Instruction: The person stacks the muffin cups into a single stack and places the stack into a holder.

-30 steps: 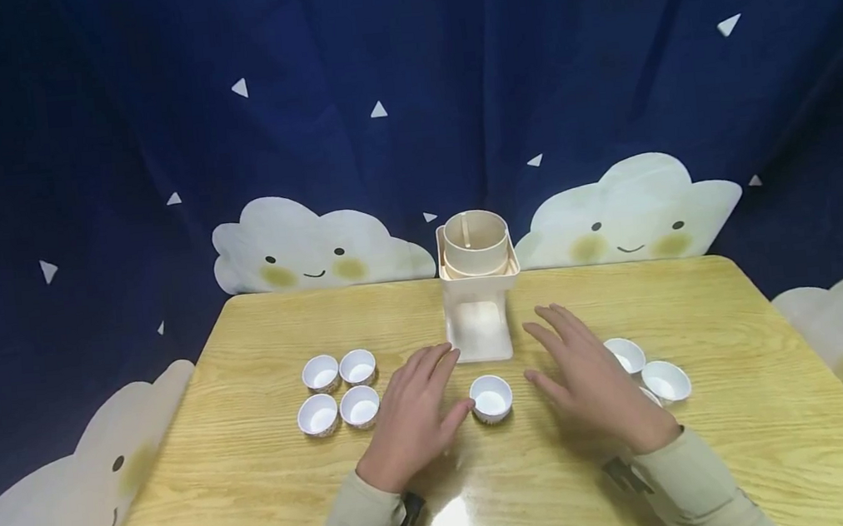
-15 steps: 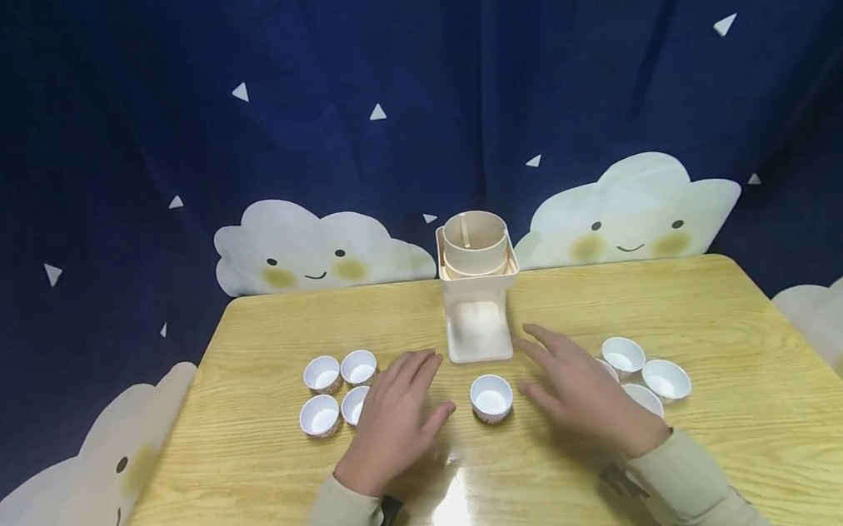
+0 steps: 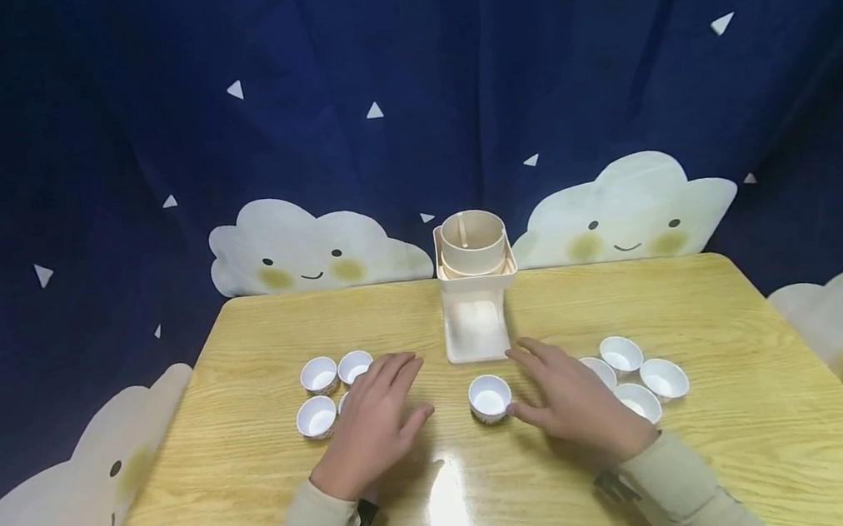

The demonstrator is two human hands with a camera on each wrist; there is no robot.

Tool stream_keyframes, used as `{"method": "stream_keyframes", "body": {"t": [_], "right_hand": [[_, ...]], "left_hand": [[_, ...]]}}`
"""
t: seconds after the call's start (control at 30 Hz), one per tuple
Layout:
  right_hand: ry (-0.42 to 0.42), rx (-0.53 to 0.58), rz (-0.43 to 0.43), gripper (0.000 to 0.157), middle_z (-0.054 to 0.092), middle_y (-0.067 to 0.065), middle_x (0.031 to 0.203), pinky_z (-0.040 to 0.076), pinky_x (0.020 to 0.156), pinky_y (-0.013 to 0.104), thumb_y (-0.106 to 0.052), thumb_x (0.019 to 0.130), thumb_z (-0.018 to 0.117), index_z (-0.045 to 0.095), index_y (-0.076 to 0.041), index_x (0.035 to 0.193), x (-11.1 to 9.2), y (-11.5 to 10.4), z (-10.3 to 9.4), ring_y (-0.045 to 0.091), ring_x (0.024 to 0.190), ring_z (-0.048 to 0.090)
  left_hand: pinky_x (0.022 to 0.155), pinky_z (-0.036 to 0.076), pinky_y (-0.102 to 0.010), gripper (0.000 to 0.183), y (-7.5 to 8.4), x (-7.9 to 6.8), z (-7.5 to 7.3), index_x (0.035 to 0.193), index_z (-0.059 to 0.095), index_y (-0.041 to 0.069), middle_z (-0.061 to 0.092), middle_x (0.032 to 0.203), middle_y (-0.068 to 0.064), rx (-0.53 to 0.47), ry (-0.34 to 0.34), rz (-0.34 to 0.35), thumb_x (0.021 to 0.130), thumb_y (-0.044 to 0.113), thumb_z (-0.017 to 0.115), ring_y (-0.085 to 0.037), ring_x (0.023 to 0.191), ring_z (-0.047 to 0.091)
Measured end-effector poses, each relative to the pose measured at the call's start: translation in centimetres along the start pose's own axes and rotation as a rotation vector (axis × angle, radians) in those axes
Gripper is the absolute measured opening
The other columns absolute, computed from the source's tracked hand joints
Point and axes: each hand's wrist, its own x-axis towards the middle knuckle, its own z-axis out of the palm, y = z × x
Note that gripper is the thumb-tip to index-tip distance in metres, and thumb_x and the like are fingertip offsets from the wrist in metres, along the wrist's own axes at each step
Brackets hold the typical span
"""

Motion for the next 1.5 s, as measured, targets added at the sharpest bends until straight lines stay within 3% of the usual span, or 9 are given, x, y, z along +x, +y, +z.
{"method": "stream_keyframes", "body": {"t": [0.53, 0.7, 0.87, 1.0, 1.13, 1.3, 1.5], "right_hand": [[-0.068, 0.118, 0.037, 0.08, 0.058, 0.016, 0.138, 0.048, 0.103, 0.052, -0.041, 0.077, 0.083, 0.051, -0.006, 0.141, 0.3, -0.7, 2.3, 0.036, 0.127, 0.056], [-0.066, 0.146, 0.08, 0.079, 0.06, 0.014, 0.137, 0.049, 0.102, 0.052, -0.039, 0.077, 0.083, 0.051, -0.006, 0.14, 0.3, -1.1, 2.9, 0.036, 0.127, 0.056], [-0.039, 0.189, 0.059, 0.077, 0.061, 0.015, 0.136, 0.047, 0.104, 0.051, -0.035, 0.075, 0.085, 0.054, -0.002, 0.137, 0.4, -1.1, 3.6, 0.037, 0.125, 0.057], [-0.042, 0.224, 0.044, 0.07, 0.066, 0.014, 0.127, 0.049, 0.1, 0.048, -0.03, 0.075, 0.085, 0.057, 0.0, 0.132, 0.6, -1.2, 4.0, 0.033, 0.117, 0.062], [-0.064, 0.257, 0.086, 0.062, 0.069, 0.009, 0.117, 0.051, 0.094, 0.046, -0.028, 0.075, 0.086, 0.061, -0.003, 0.126, 0.8, -1.3, 4.1, 0.027, 0.109, 0.064], [-0.089, 0.286, 0.153, 0.059, 0.07, 0.006, 0.115, 0.051, 0.094, 0.044, -0.03, 0.074, 0.087, 0.064, -0.007, 0.124, 1.0, -1.4, 4.2, 0.024, 0.109, 0.064], [-0.091, 0.311, 0.172, 0.057, 0.071, 0.005, 0.114, 0.051, 0.093, 0.043, -0.029, 0.073, 0.088, 0.066, -0.009, 0.121, 1.2, -1.3, 4.6, 0.022, 0.108, 0.065]], "left_hand": [[0.103, 0.048, -0.044, 0.055, -1.8, -1.5, 0.1, 0.131, 0.061, 0.007, 0.063, 0.132, -0.008, 0.03, 0.011, -0.009, 0.085, 0.031, 0.077, -0.027, 0.124, 0.056], [0.1, 0.049, -0.05, 0.055, -2.1, -1.8, -0.1, 0.132, 0.061, 0.007, 0.063, 0.132, -0.008, 0.015, -0.003, -0.043, 0.084, 0.029, 0.078, -0.028, 0.124, 0.057], [0.103, 0.048, -0.047, 0.053, -2.5, -2.2, 0.0, 0.13, 0.062, 0.006, 0.064, 0.131, -0.008, 0.016, 0.0, -0.037, 0.085, 0.03, 0.077, -0.028, 0.123, 0.057], [0.106, 0.046, -0.046, 0.054, -2.8, -2.6, 0.0, 0.13, 0.062, 0.005, 0.065, 0.131, -0.009, -0.019, 0.011, -0.054, 0.083, 0.027, 0.079, -0.03, 0.124, 0.057], [0.105, 0.046, -0.048, 0.054, -2.8, -2.8, 0.2, 0.129, 0.062, 0.004, 0.065, 0.13, -0.01, -0.085, 0.015, -0.07, 0.082, 0.025, 0.079, -0.033, 0.124, 0.057], [0.105, 0.045, -0.047, 0.053, -2.7, -2.9, 0.5, 0.128, 0.063, 0.002, 0.065, 0.129, -0.011, -0.131, 0.018, -0.08, 0.082, 0.023, 0.079, -0.032, 0.123, 0.058], [0.107, 0.044, -0.047, 0.053, -2.8, -2.9, 0.9, 0.128, 0.063, 0.001, 0.065, 0.129, -0.012, -0.15, 0.018, -0.085, 0.083, 0.024, 0.079, -0.031, 0.123, 0.058]]}}
